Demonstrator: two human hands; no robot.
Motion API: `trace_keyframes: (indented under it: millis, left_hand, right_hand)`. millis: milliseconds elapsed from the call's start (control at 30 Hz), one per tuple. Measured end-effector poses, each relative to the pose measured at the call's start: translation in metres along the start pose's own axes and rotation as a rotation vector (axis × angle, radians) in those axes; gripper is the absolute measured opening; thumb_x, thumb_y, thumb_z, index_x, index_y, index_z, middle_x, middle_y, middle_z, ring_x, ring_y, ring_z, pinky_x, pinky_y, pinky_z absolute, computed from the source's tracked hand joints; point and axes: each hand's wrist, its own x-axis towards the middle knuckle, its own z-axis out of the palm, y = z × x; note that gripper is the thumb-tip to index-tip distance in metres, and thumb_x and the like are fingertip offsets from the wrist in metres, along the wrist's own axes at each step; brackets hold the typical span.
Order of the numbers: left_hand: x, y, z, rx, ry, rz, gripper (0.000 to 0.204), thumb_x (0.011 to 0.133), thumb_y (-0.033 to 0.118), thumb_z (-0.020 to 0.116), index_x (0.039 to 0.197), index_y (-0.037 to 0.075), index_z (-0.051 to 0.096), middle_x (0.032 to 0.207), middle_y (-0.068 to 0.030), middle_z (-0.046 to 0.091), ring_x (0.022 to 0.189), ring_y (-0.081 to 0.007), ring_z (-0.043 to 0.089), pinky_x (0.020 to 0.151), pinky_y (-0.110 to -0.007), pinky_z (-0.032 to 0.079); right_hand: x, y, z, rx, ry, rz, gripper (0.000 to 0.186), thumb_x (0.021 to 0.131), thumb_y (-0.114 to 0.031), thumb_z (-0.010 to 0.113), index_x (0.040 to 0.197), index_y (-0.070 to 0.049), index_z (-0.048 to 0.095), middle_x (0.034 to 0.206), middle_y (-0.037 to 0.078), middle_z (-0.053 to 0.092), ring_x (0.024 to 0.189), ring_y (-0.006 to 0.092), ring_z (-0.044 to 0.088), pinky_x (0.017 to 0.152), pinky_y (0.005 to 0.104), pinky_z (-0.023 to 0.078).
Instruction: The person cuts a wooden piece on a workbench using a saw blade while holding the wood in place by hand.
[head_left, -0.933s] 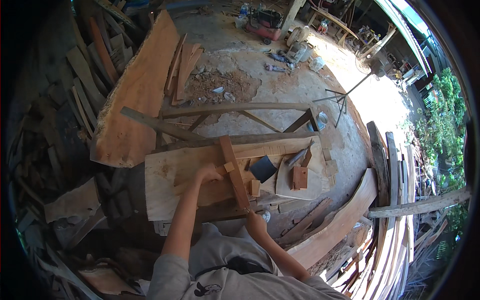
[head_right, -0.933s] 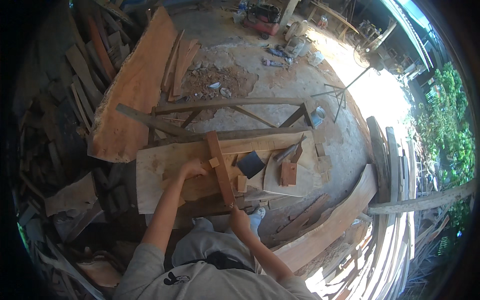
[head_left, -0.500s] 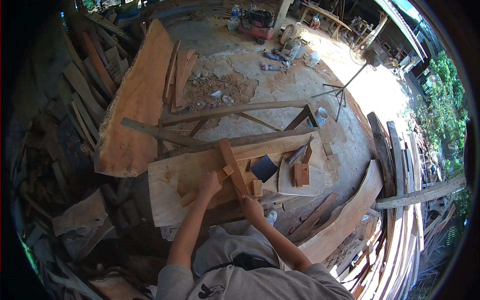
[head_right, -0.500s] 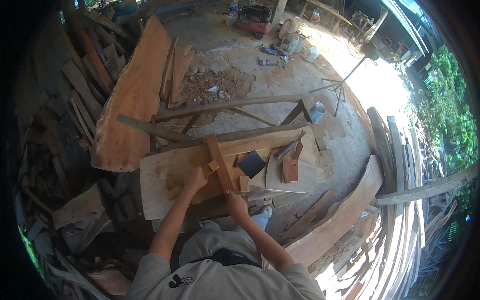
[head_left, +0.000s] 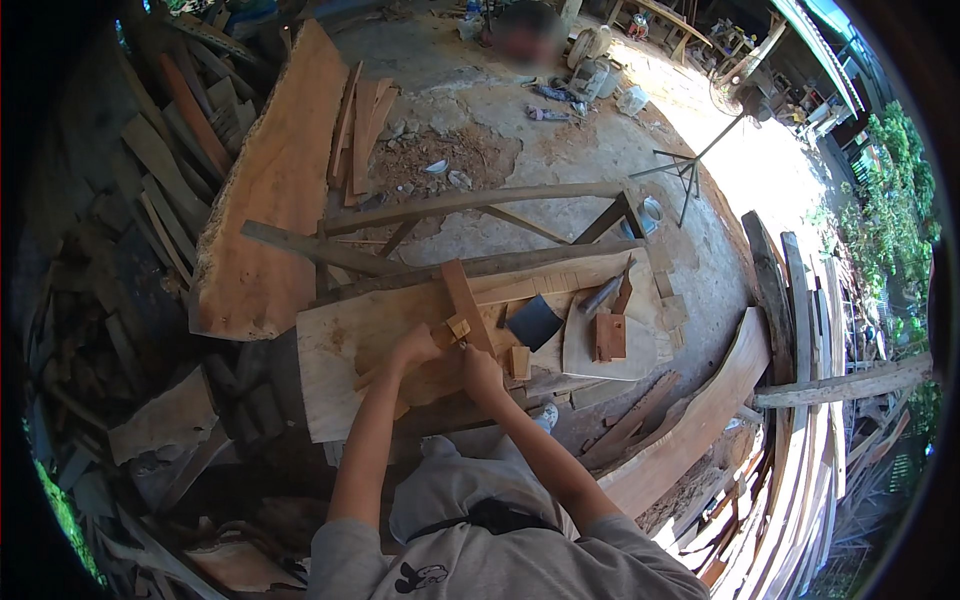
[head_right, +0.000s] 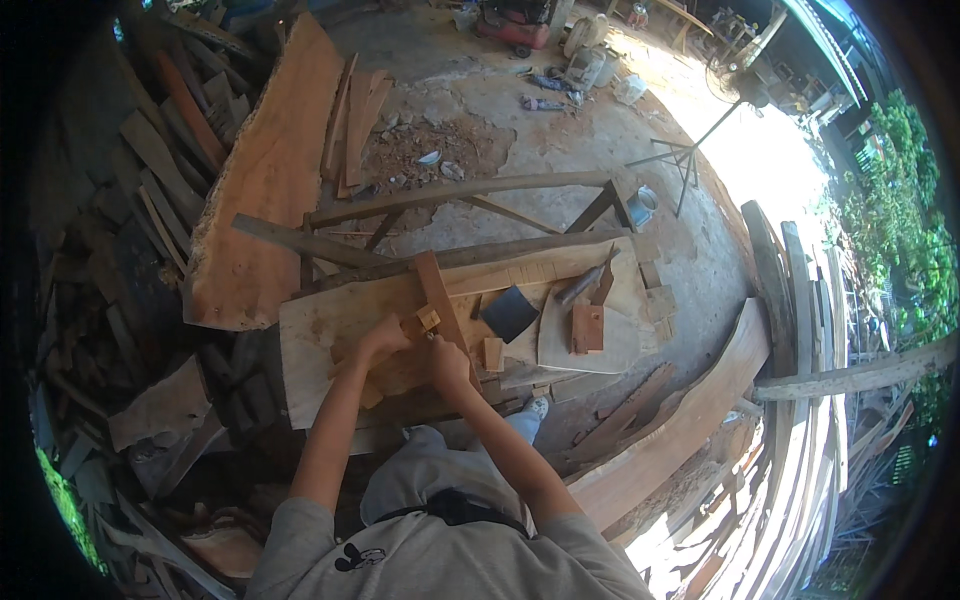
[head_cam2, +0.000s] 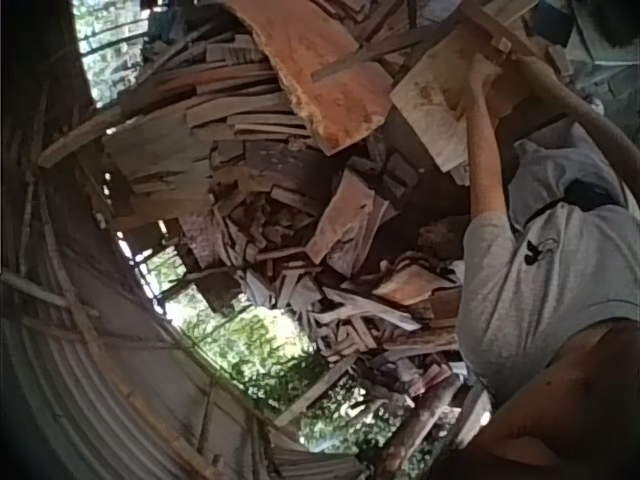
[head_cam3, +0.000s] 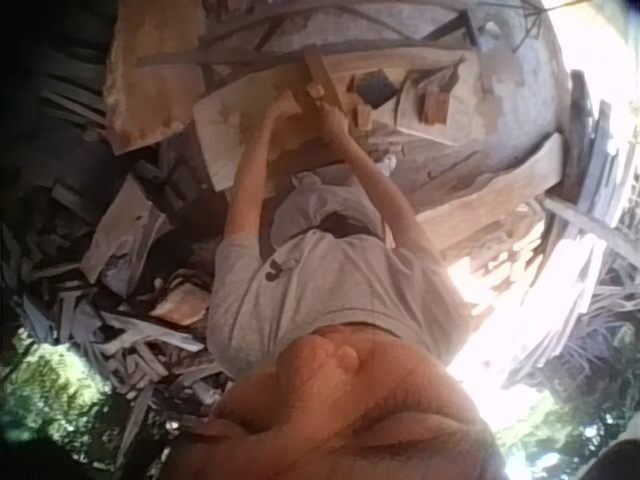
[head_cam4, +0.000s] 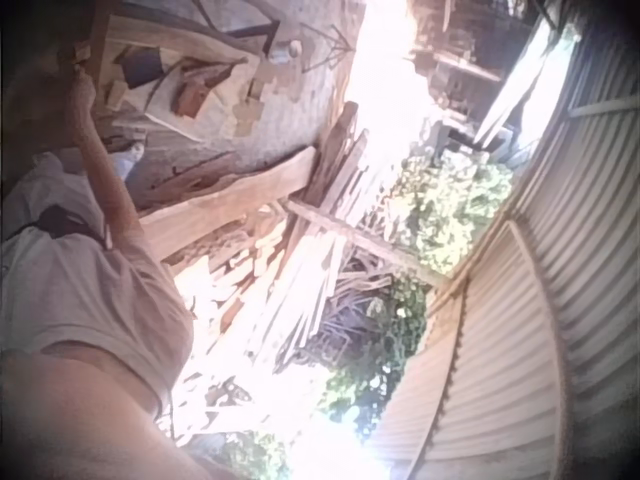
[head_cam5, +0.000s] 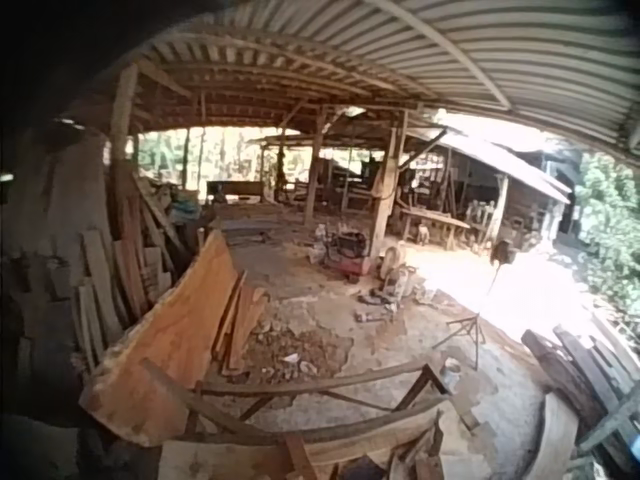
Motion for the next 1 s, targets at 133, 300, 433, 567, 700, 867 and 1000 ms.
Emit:
trace_keyframes:
  millis: [133, 300, 433, 567, 700, 867, 1000]
  left_hand:
    - [0.003, 0.0, -0.008, -0.045, -0.081, -0.05, 0.05, 0.05, 0.026, 0.068, 0.084, -0.008, 0.056, 0.075, -0.0192, 0.059, 0.072, -0.0273, 0.058, 0.065, -0.033, 0.044]
    - [0.004, 0.003, -0.016, -0.006, -0.153, -0.092, 0.055, 0.049, 0.028, 0.068, 0.089, -0.007, 0.055, 0.08, -0.0184, 0.059, 0.074, -0.0269, 0.058, 0.067, -0.033, 0.044]
    - [-0.015, 0.01, -0.017, 0.03, 0.19, 0.117, 0.048, 0.055, 0.028, 0.067, 0.088, -0.005, 0.055, 0.083, -0.0209, 0.058, 0.075, -0.0301, 0.057, 0.068, -0.035, 0.045]
    - [-0.04, 0.029, 0.002, 0.311, 0.351, -0.027, 0.033, 0.065, 0.024, 0.062, 0.084, -0.002, 0.053, 0.08, -0.02, 0.057, 0.077, -0.0329, 0.056, 0.066, -0.039, 0.046]
    - [-0.051, 0.046, 0.014, 0.34, 0.283, -0.025, 0.026, 0.068, 0.02, 0.06, 0.083, 0.0, 0.052, 0.078, -0.018, 0.057, 0.077, -0.0327, 0.056, 0.064, -0.04, 0.047]
    - [-0.053, 0.052, 0.01, 0.395, 0.241, -0.019, 0.026, 0.066, 0.018, 0.061, 0.083, 0.001, 0.053, 0.078, -0.0179, 0.058, 0.077, -0.0319, 0.056, 0.065, -0.039, 0.047]
    - [-0.05, 0.052, 0.004, 0.346, 0.24, -0.017, 0.024, 0.065, 0.017, 0.061, 0.081, 0.001, 0.055, 0.079, -0.0175, 0.058, 0.078, -0.031, 0.056, 0.066, -0.039, 0.047]
  right_hand:
    - [-0.017, 0.005, -0.01, -0.032, -0.037, 0.051, 0.013, 0.075, -0.011, 0.042, 0.081, -0.002, 0.049, 0.068, 0.021, 0.056, 0.067, 0.0365, 0.056, 0.06, 0.0457, 0.045]
    - [-0.096, 0.038, -0.032, -0.016, -0.121, 0.162, 0.016, 0.077, -0.014, 0.041, 0.082, -0.002, 0.051, 0.067, 0.022, 0.055, 0.066, 0.0384, 0.055, 0.059, 0.0472, 0.043]
    - [-0.091, 0.04, -0.037, -0.002, -0.098, 0.134, 0.018, 0.077, -0.016, 0.041, 0.079, -0.001, 0.051, 0.066, 0.023, 0.055, 0.065, 0.0392, 0.055, 0.059, 0.0483, 0.042]
    - [-0.092, 0.038, -0.043, -0.017, -0.155, 0.172, 0.019, 0.078, -0.017, 0.04, 0.08, -0.001, 0.051, 0.066, 0.024, 0.055, 0.067, 0.0391, 0.054, 0.059, 0.0486, 0.042]
    - [-0.119, 0.041, -0.053, 0.005, -0.179, 0.192, 0.02, 0.079, -0.018, 0.04, 0.081, -0.001, 0.051, 0.067, 0.024, 0.055, 0.067, 0.0392, 0.054, 0.06, 0.0485, 0.042]
    - [-0.072, 0.018, -0.035, 0.039, -0.107, 0.152, 0.017, 0.077, -0.014, 0.041, 0.083, -0.001, 0.05, 0.072, 0.024, 0.055, 0.069, 0.0393, 0.055, 0.063, 0.0471, 0.043]
    - [0.002, -0.002, -0.009, 0.05, -0.06, 0.074, 0.016, 0.073, -0.009, 0.042, 0.082, 0.001, 0.049, 0.073, 0.024, 0.056, 0.073, 0.0387, 0.055, 0.064, 0.0459, 0.044]
